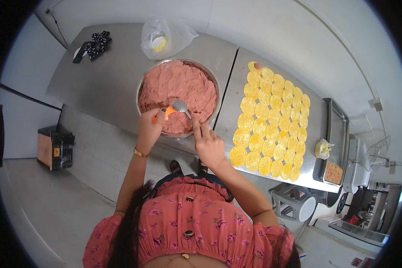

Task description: The person folds yellow circular pastry shells into cones and places them on a stainless steel table. Then the person scoops pink filling from a large bowl using an orange scoop and a metal spoon, and places the filling into each pastry shell.

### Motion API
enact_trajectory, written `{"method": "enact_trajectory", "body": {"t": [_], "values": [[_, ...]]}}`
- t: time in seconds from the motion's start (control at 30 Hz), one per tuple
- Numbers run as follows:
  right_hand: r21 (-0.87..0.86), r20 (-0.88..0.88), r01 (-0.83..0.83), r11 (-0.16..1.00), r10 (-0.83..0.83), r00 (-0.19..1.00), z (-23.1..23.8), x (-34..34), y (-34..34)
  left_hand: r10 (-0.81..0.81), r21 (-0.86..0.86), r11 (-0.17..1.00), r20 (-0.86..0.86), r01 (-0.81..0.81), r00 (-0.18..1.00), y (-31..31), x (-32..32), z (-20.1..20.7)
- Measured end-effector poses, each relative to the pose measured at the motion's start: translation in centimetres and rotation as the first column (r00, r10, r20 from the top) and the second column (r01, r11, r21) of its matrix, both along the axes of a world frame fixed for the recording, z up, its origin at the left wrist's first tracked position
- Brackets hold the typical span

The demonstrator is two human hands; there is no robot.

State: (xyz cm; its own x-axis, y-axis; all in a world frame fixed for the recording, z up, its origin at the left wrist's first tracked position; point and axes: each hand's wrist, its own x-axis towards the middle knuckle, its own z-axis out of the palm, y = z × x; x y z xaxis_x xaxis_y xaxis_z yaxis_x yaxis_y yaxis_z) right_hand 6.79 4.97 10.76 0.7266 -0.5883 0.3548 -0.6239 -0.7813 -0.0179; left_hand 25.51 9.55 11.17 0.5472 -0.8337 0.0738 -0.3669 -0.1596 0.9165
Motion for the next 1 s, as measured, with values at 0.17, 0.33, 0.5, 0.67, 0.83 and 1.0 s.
{"method": "enact_trajectory", "body": {"t": [0.17, 0.33, 0.5, 0.67, 0.83, 1.0], "values": [[-0.043, -0.007, 0.015, 0.999, -0.016, 1.000, -0.9, -0.2, -0.2, -0.044, -0.077, 0.997, -0.229, 0.027, 0.972, 0.3, 0.4, -1.1], [0.185, 0.092, 0.043, 0.982, -0.061, 0.994, -0.9, -0.2, -0.6, -0.074, -0.113, 0.993, -0.429, 0.028, 0.900, 1.5, 0.4, -1.2], [0.525, 0.267, 0.003, 0.851, -0.168, 0.949, 0.2, 0.1, -3.7, -0.119, -0.191, 0.981, -0.401, 0.044, 0.908, 2.4, 0.7, -1.0], [0.615, 0.199, 0.009, 0.788, -0.166, 0.966, 1.5, 0.5, -4.8, -0.104, -0.164, 0.969, 0.399, 0.183, 0.911, 1.9, 0.8, -0.3], [0.440, 0.222, -0.019, 0.898, -0.088, 0.971, 2.5, 1.1, -2.2, -0.125, -0.111, 0.971, 0.526, 0.213, 0.842, 0.9, 0.4, 0.1], [0.306, 0.049, 0.123, 0.944, -0.145, 0.988, 3.6, 0.1, -0.4, -0.045, -0.117, 0.988, 0.398, 0.099, 0.916, -0.4, 0.3, -0.3]]}}
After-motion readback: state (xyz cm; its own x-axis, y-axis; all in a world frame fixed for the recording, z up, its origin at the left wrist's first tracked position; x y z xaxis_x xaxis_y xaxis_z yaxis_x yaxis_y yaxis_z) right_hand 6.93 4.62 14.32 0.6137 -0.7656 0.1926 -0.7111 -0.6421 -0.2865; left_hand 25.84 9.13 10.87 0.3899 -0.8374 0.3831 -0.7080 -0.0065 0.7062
